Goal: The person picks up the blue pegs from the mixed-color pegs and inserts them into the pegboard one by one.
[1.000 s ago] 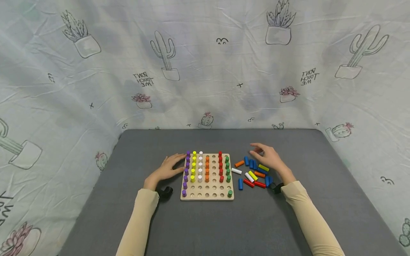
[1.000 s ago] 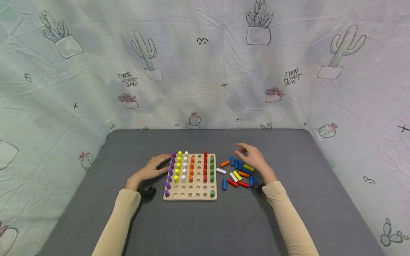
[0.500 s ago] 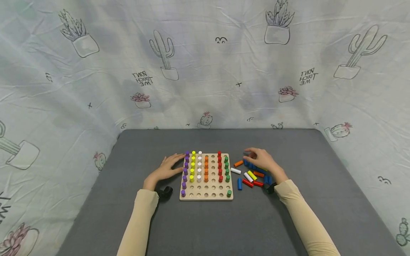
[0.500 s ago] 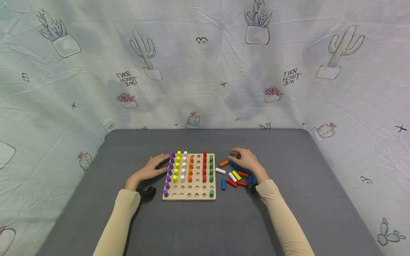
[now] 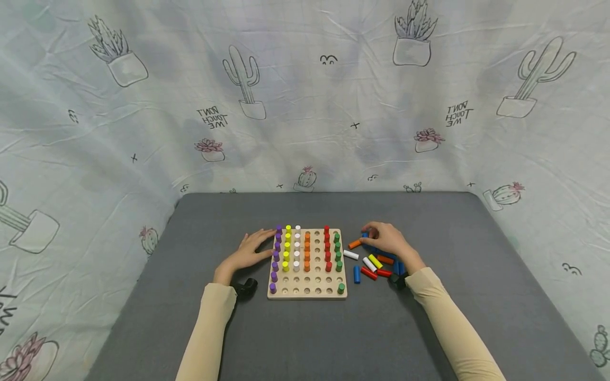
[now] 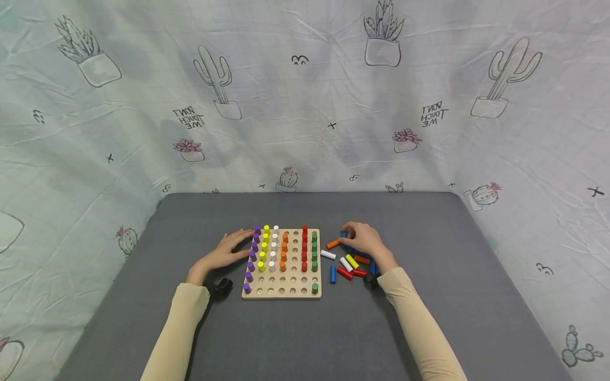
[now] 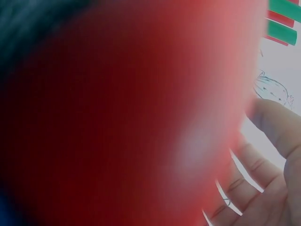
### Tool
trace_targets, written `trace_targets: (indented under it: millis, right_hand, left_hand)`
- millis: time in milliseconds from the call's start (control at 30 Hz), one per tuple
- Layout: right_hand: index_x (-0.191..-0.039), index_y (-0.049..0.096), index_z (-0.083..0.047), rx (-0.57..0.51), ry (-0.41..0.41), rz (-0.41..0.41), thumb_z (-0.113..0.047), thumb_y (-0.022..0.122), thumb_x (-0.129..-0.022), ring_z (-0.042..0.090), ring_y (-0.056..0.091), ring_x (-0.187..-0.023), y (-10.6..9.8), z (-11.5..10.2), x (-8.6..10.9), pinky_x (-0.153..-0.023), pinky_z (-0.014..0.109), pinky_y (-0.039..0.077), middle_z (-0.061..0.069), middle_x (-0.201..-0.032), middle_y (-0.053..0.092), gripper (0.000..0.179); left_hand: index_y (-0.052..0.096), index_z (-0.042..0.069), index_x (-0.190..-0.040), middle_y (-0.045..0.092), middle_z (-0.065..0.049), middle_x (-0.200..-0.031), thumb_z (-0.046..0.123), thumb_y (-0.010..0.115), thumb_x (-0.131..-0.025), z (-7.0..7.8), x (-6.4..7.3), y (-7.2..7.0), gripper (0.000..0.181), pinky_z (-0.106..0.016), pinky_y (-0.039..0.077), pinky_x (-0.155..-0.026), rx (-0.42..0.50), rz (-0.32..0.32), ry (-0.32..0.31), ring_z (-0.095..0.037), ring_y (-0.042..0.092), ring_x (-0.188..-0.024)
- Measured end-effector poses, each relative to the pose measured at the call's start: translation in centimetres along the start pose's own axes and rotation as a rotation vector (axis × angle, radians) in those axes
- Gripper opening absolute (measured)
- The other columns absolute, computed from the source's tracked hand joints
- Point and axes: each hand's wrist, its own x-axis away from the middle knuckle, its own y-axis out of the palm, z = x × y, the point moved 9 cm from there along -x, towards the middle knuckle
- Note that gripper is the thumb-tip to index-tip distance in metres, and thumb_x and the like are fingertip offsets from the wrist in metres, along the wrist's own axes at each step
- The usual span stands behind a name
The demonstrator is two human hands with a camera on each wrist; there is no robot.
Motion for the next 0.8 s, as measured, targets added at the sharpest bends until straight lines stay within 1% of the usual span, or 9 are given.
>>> trace_targets:
  millis: [167, 300, 567, 700, 800]
  right_hand:
    - [-0.106, 0.066, -0.008, -0.007, -0.007, -0.015, -0.029, 0.065, -0.087, 0.015, 0.055, -0.07, 0.03, -0.34, -0.08, -0.06, 0.031, 0.045, 0.005, -0.085, 0.063, 0.028]
    - [-0.103, 0.066, -0.009, -0.01, -0.006, -0.036, -0.027, 0.064, -0.088, 0.016, 0.056, -0.073, 0.24, -0.29, -0.04, -0.062, 0.032, 0.046, 0.004, -0.086, 0.064, 0.023]
    - [-0.102, 0.066, -0.009, -0.035, -0.021, -0.045, -0.023, 0.063, -0.089, 0.018, 0.057, -0.075, 0.25, -0.2, -0.07, -0.063, 0.034, 0.047, 0.006, -0.088, 0.064, 0.02]
    - [-0.101, 0.065, -0.009, -0.048, -0.015, -0.05, -0.021, 0.063, -0.089, 0.018, 0.056, -0.075, 0.3, -0.15, 0.0, -0.064, 0.034, 0.047, 0.007, -0.088, 0.064, 0.018]
    - [-0.1, 0.065, -0.008, -0.051, -0.014, -0.048, -0.019, 0.063, -0.088, 0.016, 0.055, -0.072, 0.29, -0.17, 0.05, -0.062, 0.032, 0.046, 0.006, -0.086, 0.063, 0.017]
  left_hand:
    - [0.034, 0.015, -0.145, 0.031, -0.011, -0.15, 0.037, 0.056, -0.091, 0.07, 0.06, -0.11, 0.062, -0.059, -0.004, -0.111, 0.003, 0.015, 0.005, -0.035, 0.014, -0.141]
    - [0.033, 0.016, -0.145, 0.03, -0.01, -0.15, 0.039, 0.055, -0.091, -0.03, 0.08, 0.13, 0.063, -0.059, -0.005, -0.111, 0.0, 0.004, -0.007, -0.035, 0.014, -0.141]
    - [0.031, 0.018, -0.146, 0.028, -0.009, -0.151, 0.04, 0.054, -0.091, -0.32, 0.05, 0.29, 0.063, -0.057, -0.007, -0.111, 0.01, 0.0, -0.024, -0.033, 0.012, -0.142]
    - [0.031, 0.018, -0.146, 0.028, -0.01, -0.151, 0.04, 0.054, -0.092, -0.3, 0.08, 0.32, 0.063, -0.057, -0.007, -0.111, 0.01, -0.001, -0.016, -0.033, 0.012, -0.142]
    - [0.032, 0.017, -0.146, 0.028, -0.01, -0.151, 0.039, 0.054, -0.092, -0.14, 0.16, 0.27, 0.063, -0.058, -0.007, -0.111, 0.009, 0.003, -0.008, -0.034, 0.012, -0.142]
